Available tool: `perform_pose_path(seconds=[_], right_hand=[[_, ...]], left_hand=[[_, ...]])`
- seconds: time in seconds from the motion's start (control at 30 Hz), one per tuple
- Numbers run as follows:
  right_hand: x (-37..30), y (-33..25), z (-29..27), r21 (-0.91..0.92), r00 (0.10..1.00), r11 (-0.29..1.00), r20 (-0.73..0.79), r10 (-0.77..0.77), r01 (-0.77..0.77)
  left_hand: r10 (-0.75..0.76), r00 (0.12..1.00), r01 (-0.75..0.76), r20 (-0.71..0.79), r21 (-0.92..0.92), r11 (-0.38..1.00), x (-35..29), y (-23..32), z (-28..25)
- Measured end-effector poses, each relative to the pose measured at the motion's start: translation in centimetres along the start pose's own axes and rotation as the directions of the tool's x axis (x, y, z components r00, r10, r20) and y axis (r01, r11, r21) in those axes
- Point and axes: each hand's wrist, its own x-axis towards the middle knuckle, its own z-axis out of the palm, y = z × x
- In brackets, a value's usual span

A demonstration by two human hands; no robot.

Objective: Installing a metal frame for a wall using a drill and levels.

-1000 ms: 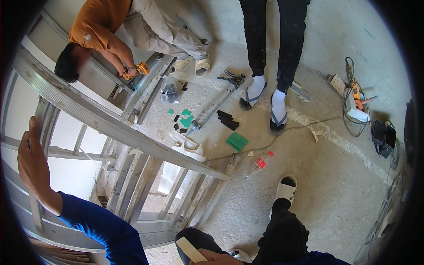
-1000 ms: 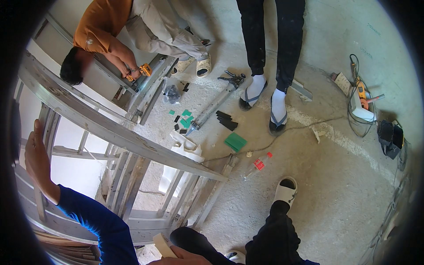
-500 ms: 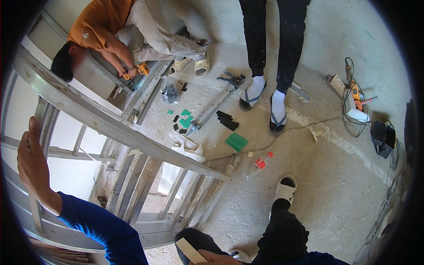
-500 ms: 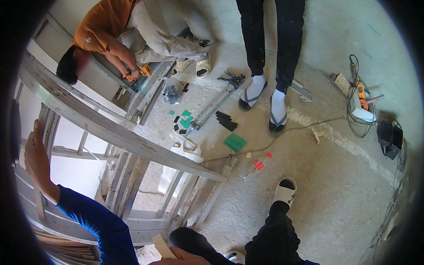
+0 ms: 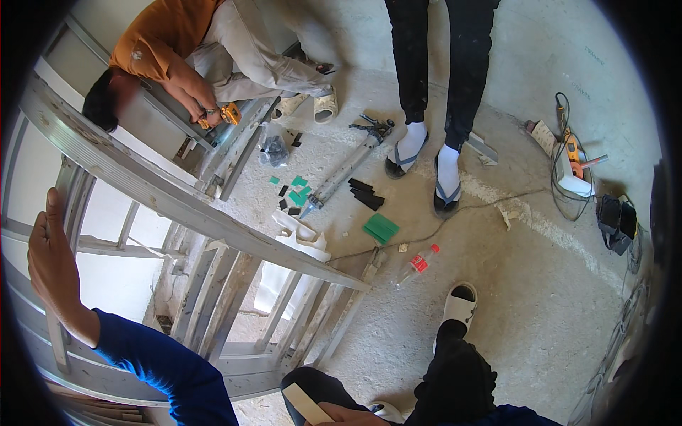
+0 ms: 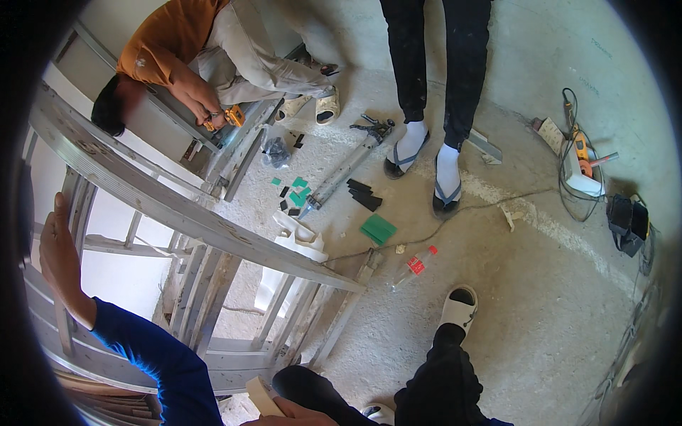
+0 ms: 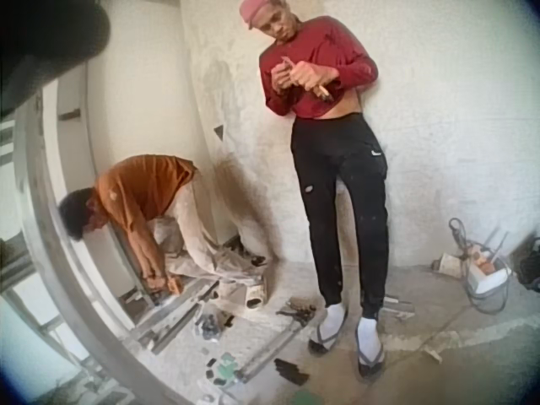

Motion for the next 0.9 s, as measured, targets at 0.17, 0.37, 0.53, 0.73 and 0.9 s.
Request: perform_pose_path(seconds=[0.17, 0.37, 0.53, 0.73, 0.9], right_hand=[[0.04, 0.41, -0.07, -0.01, 1.0, 1.0, 0.006, -0.029, 0.029], [-0.01, -0.12, -0.1, 0.003, 1.0, 1.0, 0.002, 0.003, -0.003], [-0.09, 0.42, -0.02, -0.008, 0.998, 0.998, 0.007, -0.059, 0.059], [0.1, -0.08, -0.12, -0.017, 1.0, 1.0, 0.008, -0.021, 0.021], [-0.05, -0.07, -0.08, -0.004, 1.0, 1.0, -0.002, -0.01, 0.01]], left_hand=[[0.007, 1.0, -0.007, 0.003, 0.01, 1.0, 0.0, 0.0, -0.02], [0.021, 1.0, -0.021, -0.004, 0.024, 1.0, -0.01, -0.07, -0.1], [0.02, 1.0, -0.019, -0.013, 0.014, 1.0, -0.04, 0.27, -0.22], [0.009, 1.0, -0.009, -0.005, 0.021, 1.0, -0.05, 0.17, -0.08], [0.012, 0.999, -0.011, -0.033, 0.015, 1.0, -0.17, 0.29, -0.2]])
